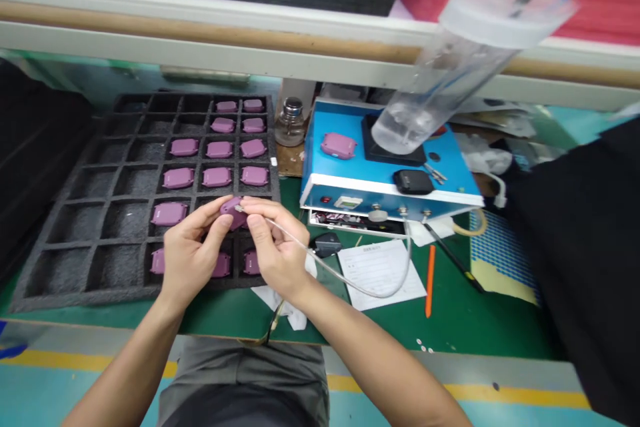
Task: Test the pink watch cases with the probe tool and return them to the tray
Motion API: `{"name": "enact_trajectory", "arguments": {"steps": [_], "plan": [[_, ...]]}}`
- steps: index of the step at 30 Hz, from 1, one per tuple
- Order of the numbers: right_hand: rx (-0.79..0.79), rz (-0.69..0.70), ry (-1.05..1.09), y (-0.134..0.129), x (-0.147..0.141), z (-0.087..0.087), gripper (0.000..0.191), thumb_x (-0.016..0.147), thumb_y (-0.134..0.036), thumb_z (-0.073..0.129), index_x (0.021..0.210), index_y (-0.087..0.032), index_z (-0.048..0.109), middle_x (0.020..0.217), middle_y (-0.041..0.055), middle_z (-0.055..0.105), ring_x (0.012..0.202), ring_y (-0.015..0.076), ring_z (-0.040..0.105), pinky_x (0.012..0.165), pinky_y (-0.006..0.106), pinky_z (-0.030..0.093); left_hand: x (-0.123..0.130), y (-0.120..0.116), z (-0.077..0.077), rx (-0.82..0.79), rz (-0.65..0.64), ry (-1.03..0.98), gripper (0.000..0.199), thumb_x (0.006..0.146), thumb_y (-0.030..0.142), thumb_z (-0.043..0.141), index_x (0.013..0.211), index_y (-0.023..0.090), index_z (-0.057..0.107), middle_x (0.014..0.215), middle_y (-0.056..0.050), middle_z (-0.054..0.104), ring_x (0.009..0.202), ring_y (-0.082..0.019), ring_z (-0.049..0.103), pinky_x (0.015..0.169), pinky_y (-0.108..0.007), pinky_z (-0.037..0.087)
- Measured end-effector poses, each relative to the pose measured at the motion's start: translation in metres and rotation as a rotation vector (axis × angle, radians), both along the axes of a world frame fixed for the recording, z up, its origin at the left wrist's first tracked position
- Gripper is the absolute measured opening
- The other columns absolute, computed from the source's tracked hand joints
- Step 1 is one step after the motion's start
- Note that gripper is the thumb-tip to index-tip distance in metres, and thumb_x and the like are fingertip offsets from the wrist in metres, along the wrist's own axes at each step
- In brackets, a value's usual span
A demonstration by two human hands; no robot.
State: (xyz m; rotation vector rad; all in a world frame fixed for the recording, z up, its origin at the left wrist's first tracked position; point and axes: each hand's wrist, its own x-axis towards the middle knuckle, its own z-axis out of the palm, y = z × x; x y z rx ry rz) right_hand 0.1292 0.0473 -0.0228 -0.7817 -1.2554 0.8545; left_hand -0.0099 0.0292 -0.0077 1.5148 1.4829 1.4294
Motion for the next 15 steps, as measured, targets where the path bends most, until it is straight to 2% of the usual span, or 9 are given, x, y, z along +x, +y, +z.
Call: {"name": "enact_trajectory", "arguments": {"steps": [8, 15], "plan": [[-0.003, 0.022, 0.007, 0.0033, 0.0005, -0.0004, 0.013, 0.100, -0.032, 0.065, 0.099, -0.024, 0.076, 0.107, 0.0057, 0.082, 0.105, 0.0195, 0.078, 0.094, 0.035, 0.065, -0.0017, 0.0027, -0.0025, 0.026, 0.008, 0.027, 0.037, 0.096, 0.042, 0.072, 0.124, 0.019, 0.077, 0.120, -0.008, 0.080, 0.104, -0.022, 0.079, 0.094, -0.030, 0.063], [-0.034, 0.073, 0.069, 0.0019, 0.0005, -0.0013, 0.012, 0.100, -0.027, 0.065, 0.102, -0.025, 0.077, 0.111, 0.0058, 0.081, 0.108, 0.0188, 0.077, 0.095, 0.034, 0.065, -0.0018, 0.0025, -0.0029, 0.031, 0.028, 0.049, 0.038, 0.096, 0.041, 0.072, 0.124, 0.016, 0.077, 0.120, -0.008, 0.080, 0.101, -0.021, 0.079, 0.092, -0.029, 0.064]]}}
